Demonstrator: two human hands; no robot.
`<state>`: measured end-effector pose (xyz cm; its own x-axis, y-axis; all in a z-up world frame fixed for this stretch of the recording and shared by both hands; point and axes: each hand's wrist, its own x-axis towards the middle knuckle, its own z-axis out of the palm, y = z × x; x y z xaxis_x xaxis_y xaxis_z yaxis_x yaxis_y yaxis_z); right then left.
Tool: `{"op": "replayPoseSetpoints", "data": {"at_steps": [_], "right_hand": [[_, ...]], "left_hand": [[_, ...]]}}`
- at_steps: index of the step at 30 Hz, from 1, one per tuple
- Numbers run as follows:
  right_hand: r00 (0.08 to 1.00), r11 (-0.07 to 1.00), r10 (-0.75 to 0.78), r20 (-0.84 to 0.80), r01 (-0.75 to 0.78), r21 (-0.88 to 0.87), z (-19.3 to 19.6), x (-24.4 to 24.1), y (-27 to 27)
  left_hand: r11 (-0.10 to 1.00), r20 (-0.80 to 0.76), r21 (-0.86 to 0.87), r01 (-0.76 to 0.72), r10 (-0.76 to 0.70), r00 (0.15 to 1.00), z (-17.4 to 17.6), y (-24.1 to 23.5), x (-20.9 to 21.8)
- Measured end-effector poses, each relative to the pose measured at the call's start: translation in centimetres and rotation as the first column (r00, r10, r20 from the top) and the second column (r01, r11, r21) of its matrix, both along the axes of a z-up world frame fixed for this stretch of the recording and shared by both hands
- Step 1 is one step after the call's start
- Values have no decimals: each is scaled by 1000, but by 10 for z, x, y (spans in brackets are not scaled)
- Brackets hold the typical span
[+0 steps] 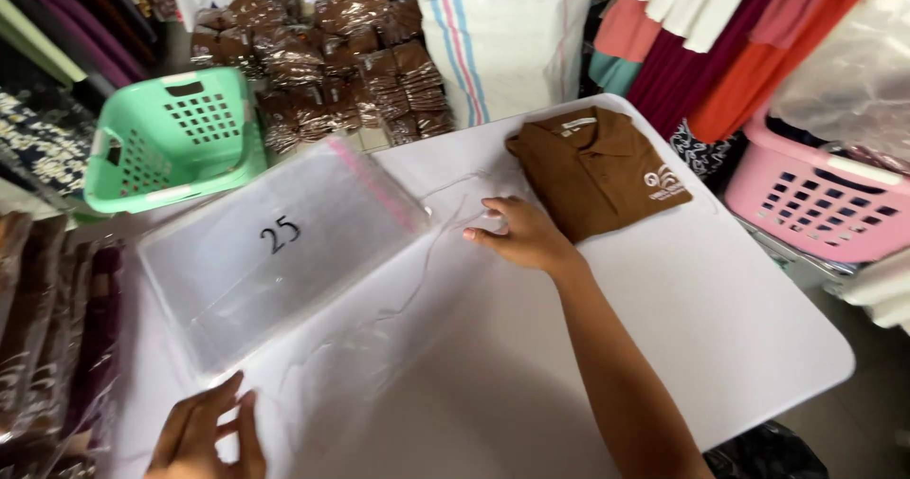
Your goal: Folding brown polo shirts and placing them into clear plastic bags for packaging.
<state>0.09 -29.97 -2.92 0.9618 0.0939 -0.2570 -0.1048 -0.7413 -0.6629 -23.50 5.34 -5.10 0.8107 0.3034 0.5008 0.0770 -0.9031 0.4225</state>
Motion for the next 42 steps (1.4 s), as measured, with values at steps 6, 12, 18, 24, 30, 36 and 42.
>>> {"op": "replayPoseSetpoints", "data": {"at_steps": [6, 12, 18, 24, 30, 36, 42], "right_hand": [[950, 992, -125, 285, 113, 59, -20, 23, -132], [754, 776, -431, 496, 590, -222, -115, 75, -311], [839, 830, -464, 285, 524, -192, -112, 111, -331], [921, 890, -382, 79, 389, -238, -33, 117, -267], [930, 926, -354, -98, 334, -174, -48, 150, -283], [846, 723, -440, -301, 532, 440, -44, 95, -284], [753, 151, -425, -502, 606, 781, -74, 47, -268]], "left_hand": [[580, 133, -417, 700, -723, 678, 54, -204, 102], [279, -253, -959, -54, -755, 604, -63, -333, 282], [478, -410, -875, -71, -655, 635, -39, -347, 334], [427, -416, -894, -138, -672, 613, -27, -359, 346], [290, -308, -947, -137, -703, 641, 36, -361, 328], [234, -236, -968, -86, -753, 615, 29, -338, 318], [192, -194, -979, -67, -779, 596, 59, -298, 247]]}}
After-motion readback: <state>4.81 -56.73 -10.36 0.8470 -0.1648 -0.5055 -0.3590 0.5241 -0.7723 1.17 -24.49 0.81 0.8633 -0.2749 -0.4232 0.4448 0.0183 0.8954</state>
